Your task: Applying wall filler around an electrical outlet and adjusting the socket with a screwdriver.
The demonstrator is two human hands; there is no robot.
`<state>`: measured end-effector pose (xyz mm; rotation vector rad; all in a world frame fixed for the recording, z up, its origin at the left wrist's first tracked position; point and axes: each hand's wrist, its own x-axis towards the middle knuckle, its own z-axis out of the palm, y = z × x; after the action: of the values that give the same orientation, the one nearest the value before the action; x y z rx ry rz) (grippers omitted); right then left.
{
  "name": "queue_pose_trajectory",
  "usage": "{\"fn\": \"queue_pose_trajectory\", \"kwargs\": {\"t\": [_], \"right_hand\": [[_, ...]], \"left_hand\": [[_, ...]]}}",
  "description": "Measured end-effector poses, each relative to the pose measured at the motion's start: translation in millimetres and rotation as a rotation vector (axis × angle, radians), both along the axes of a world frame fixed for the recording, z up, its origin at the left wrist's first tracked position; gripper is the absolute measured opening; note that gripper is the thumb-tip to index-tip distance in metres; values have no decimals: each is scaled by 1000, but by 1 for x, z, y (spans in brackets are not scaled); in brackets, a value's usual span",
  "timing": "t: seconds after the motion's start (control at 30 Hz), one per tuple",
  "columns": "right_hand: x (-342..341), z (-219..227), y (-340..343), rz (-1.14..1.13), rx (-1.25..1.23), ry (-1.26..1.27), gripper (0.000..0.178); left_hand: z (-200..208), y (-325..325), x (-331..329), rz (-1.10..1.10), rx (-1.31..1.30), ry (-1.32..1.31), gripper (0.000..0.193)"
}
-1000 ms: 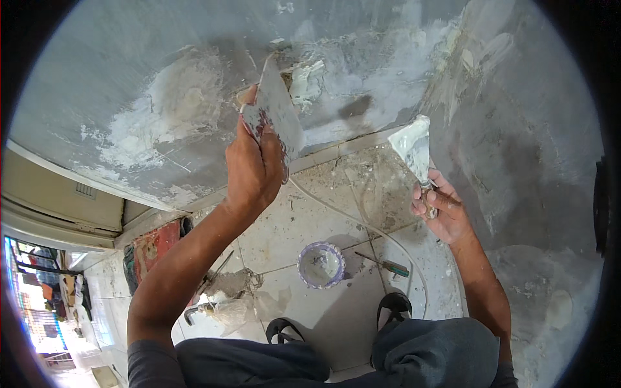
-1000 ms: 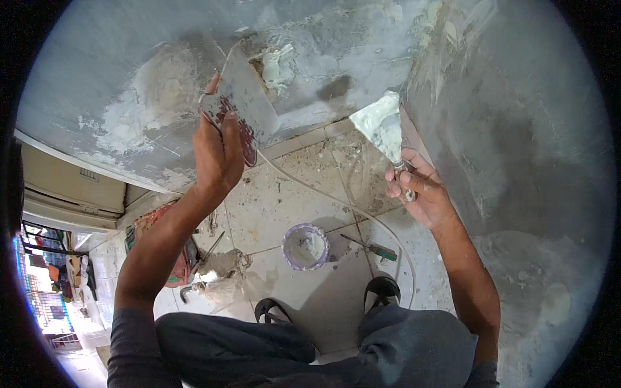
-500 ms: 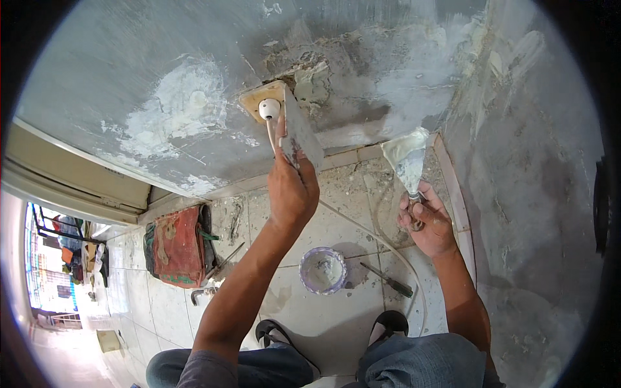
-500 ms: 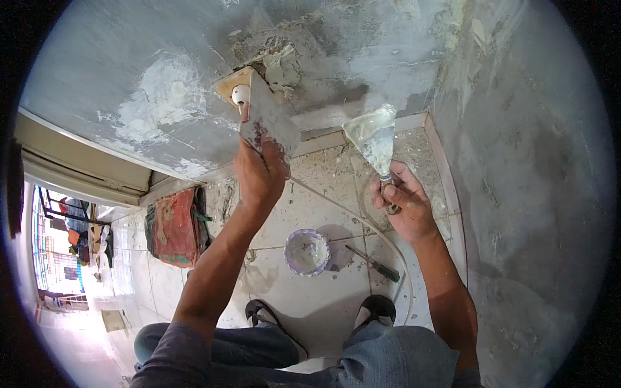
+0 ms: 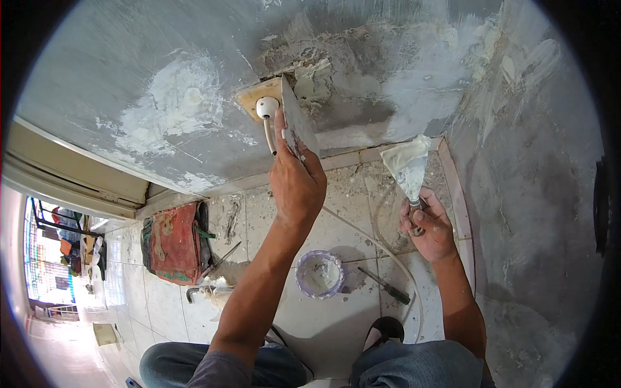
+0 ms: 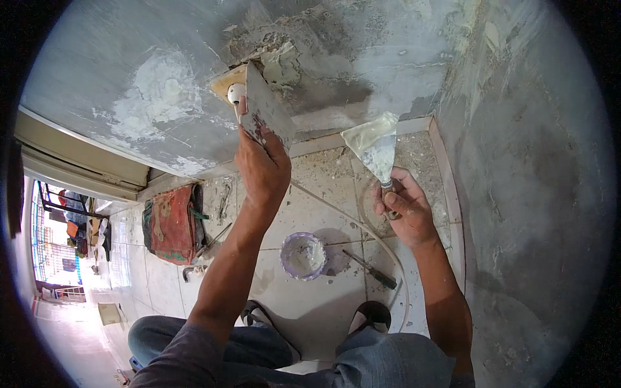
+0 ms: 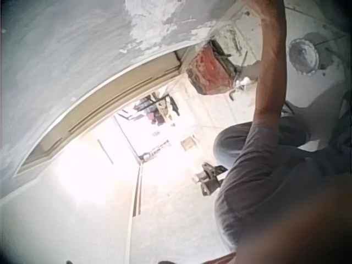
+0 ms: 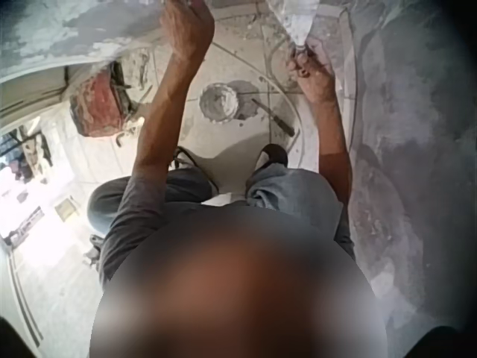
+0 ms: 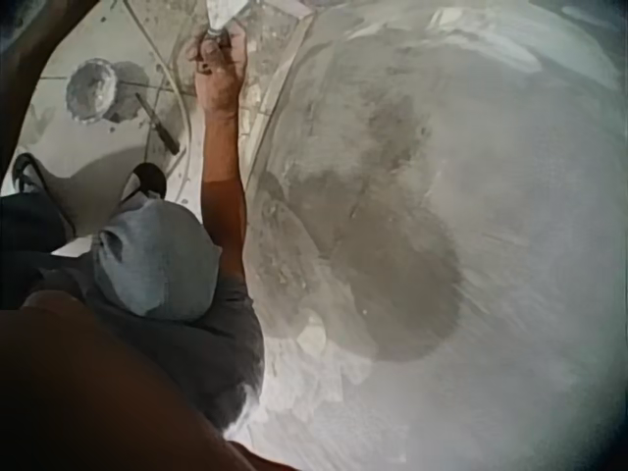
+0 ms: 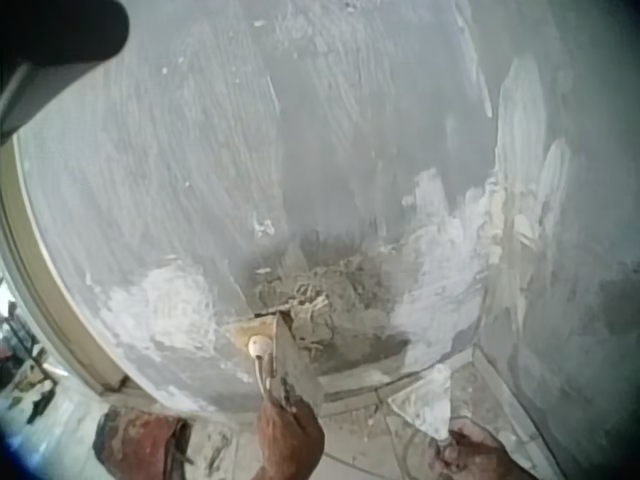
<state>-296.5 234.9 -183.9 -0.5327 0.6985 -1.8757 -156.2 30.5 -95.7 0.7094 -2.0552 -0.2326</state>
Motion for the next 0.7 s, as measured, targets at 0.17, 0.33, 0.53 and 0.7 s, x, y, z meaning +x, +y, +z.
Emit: {"fn": "queue_pose_trajectory", "kwargs": {"t": [0.17,0.33,0.53,0.7], "right_hand": [[0,1,0,-5,29,28,46],[2,1,-1,-17,59,56,46],[3,-3,1,-28,67,45,46],[3,5,-2,-30,74,108,44]], "left_hand": [[-6,7,-10,55,62,-53,63],[-16,3,-10,80,-45,18,69],[-13,10,-11,109,33,-39,79],[-12,3,0,78,11,-11,77]]}}
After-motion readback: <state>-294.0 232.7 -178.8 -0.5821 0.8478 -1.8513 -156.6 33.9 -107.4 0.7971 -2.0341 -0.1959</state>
